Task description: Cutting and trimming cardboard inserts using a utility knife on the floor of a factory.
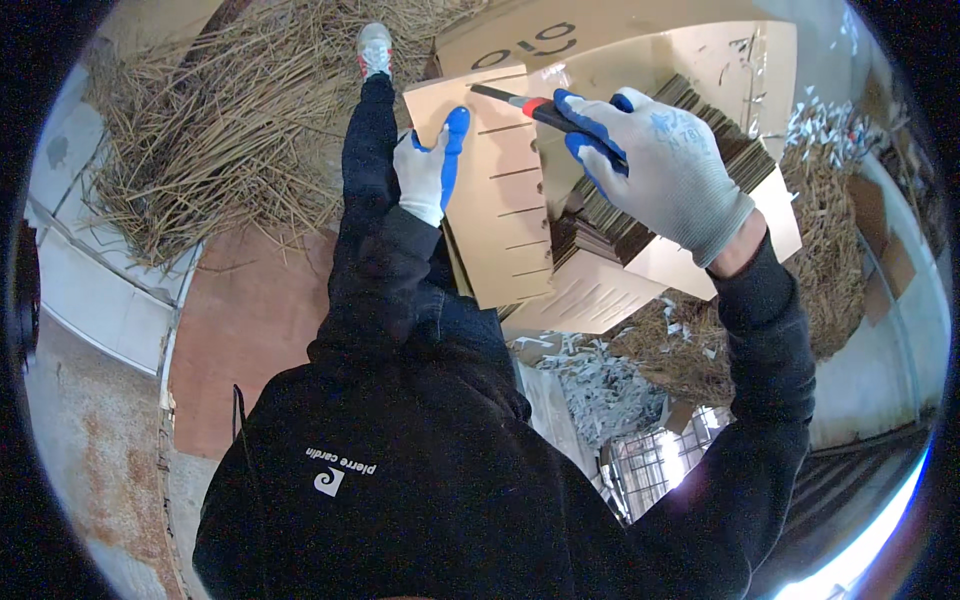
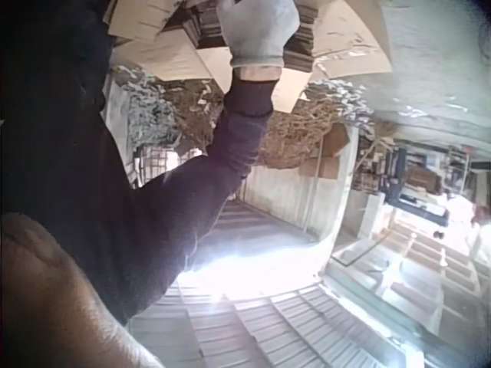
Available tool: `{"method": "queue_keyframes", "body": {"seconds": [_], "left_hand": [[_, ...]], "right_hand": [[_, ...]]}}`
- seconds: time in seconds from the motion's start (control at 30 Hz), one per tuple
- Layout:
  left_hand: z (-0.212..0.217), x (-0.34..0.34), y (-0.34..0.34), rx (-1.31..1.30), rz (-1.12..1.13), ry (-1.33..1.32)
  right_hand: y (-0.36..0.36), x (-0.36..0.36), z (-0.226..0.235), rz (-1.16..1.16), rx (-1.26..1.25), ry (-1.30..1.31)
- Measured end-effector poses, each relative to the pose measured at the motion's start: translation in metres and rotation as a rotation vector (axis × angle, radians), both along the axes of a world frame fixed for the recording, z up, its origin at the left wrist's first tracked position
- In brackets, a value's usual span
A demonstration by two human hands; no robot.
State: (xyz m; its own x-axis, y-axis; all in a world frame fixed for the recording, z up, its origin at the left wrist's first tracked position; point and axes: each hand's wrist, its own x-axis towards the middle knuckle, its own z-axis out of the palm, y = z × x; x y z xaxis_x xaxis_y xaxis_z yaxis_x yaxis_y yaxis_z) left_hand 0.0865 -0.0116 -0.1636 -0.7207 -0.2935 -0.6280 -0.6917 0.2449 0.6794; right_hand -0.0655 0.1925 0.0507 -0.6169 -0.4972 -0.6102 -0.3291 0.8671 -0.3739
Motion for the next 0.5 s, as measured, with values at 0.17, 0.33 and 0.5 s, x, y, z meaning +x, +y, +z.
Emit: {"method": "queue_keyframes", "body": {"seconds": [0.17, 0.33, 0.5], "left_hand": [[-0.0072, 0.0030, -0.0058, -0.004, -0.032, 0.036], [-0.0037, 0.0006, -0.0049, 0.017, -0.011, 0.051], [-0.0080, 0.0030, -0.0027, -0.038, -0.028, 0.019]], "right_hand": [[0.0011, -0.0004, -0.0060, 0.032, -0.006, 0.004], [0.0004, 0.0014, -0.0025, 0.015, 0.005, -0.007], [-0.0045, -0.0002, -0.0028, 0.012, 0.031, -0.007]]}}
